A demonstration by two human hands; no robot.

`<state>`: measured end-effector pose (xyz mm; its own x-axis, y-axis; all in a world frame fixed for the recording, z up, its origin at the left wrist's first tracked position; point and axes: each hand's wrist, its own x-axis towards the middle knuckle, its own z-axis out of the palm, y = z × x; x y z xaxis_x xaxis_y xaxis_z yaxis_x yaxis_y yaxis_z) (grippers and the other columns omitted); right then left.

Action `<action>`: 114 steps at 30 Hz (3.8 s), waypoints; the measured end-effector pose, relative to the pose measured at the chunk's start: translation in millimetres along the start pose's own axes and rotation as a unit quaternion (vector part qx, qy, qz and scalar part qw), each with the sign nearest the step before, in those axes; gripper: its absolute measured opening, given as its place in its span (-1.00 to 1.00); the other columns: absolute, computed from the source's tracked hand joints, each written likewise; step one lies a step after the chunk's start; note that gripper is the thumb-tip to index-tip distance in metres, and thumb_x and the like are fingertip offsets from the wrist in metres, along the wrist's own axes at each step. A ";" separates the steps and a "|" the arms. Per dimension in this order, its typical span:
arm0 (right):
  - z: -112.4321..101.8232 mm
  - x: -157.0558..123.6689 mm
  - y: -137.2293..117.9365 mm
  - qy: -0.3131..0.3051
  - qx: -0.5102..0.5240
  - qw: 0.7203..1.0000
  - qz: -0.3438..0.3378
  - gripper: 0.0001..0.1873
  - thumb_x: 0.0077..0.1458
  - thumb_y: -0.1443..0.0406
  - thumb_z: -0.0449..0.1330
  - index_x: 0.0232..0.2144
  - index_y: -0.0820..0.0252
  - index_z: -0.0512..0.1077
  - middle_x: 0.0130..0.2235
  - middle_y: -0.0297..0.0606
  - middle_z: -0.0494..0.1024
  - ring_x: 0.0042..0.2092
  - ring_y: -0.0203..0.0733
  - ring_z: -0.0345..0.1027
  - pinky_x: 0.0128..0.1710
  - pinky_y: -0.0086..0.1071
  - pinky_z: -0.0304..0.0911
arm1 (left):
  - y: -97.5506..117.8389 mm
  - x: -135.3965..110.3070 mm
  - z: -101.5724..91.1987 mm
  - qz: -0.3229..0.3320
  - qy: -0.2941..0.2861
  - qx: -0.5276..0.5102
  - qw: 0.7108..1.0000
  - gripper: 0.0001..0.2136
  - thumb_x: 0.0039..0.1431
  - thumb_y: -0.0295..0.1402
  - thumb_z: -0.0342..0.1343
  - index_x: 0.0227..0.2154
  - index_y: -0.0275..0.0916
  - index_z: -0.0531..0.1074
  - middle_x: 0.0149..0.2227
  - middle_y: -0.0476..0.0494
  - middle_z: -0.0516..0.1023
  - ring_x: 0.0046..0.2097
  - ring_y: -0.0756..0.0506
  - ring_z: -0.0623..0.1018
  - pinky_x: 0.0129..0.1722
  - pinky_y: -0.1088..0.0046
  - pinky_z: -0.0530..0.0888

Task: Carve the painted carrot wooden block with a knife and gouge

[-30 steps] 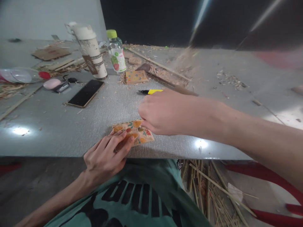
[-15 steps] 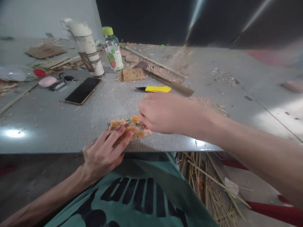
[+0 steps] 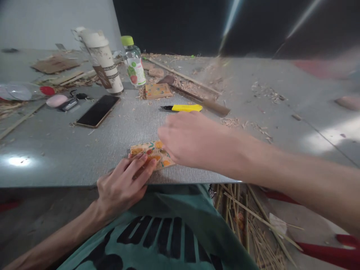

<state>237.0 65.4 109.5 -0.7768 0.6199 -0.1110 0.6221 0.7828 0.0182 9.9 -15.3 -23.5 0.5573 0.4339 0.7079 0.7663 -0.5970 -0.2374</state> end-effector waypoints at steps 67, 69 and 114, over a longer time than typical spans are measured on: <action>35.4 -23.7 3.7 0.006 0.120 0.978 0.169 -0.55 0.42 0.13 0.08 -0.53 0.12 0.36 -0.57 -0.36 0.32 -0.44 -0.24 0.02 -0.38 -0.27 -0.17 | -1.4 -3.3 2.0 -0.001 -0.009 -0.029 1.000 -0.67 0.20 -0.60 0.10 -0.04 -0.26 0.61 -0.05 -0.23 0.74 -0.08 -0.24 0.74 -0.16 0.24 0.76; 32.9 -23.2 1.9 -0.004 0.102 0.983 0.156 -0.56 0.44 0.14 0.06 -0.50 0.11 0.42 -0.53 -0.32 0.40 -0.40 -0.21 0.12 -0.35 -0.27 -0.15 | -1.7 -3.2 2.1 0.000 -0.009 -0.032 0.999 -0.66 0.19 -0.60 0.10 -0.03 -0.26 0.61 -0.05 -0.23 0.74 -0.08 -0.25 0.74 -0.19 0.24 0.76; 60.5 -23.3 18.7 0.034 0.027 0.999 0.030 -0.57 0.51 0.13 -0.01 -0.37 0.12 0.47 -0.48 -0.31 0.45 -0.48 -0.22 0.07 -0.38 -0.22 -0.22 | -4.2 -2.1 -1.6 0.017 -0.035 -0.022 0.999 -0.64 0.18 -0.66 0.10 -0.04 -0.26 0.61 -0.05 -0.17 0.74 -0.15 -0.21 0.70 -0.40 0.33 0.71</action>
<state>272.7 62.3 52.3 -0.7419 0.6691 -0.0432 0.6705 0.7413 -0.0313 5.0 -14.8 -22.9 0.6052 0.4571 0.6517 0.7324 -0.6406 -0.2308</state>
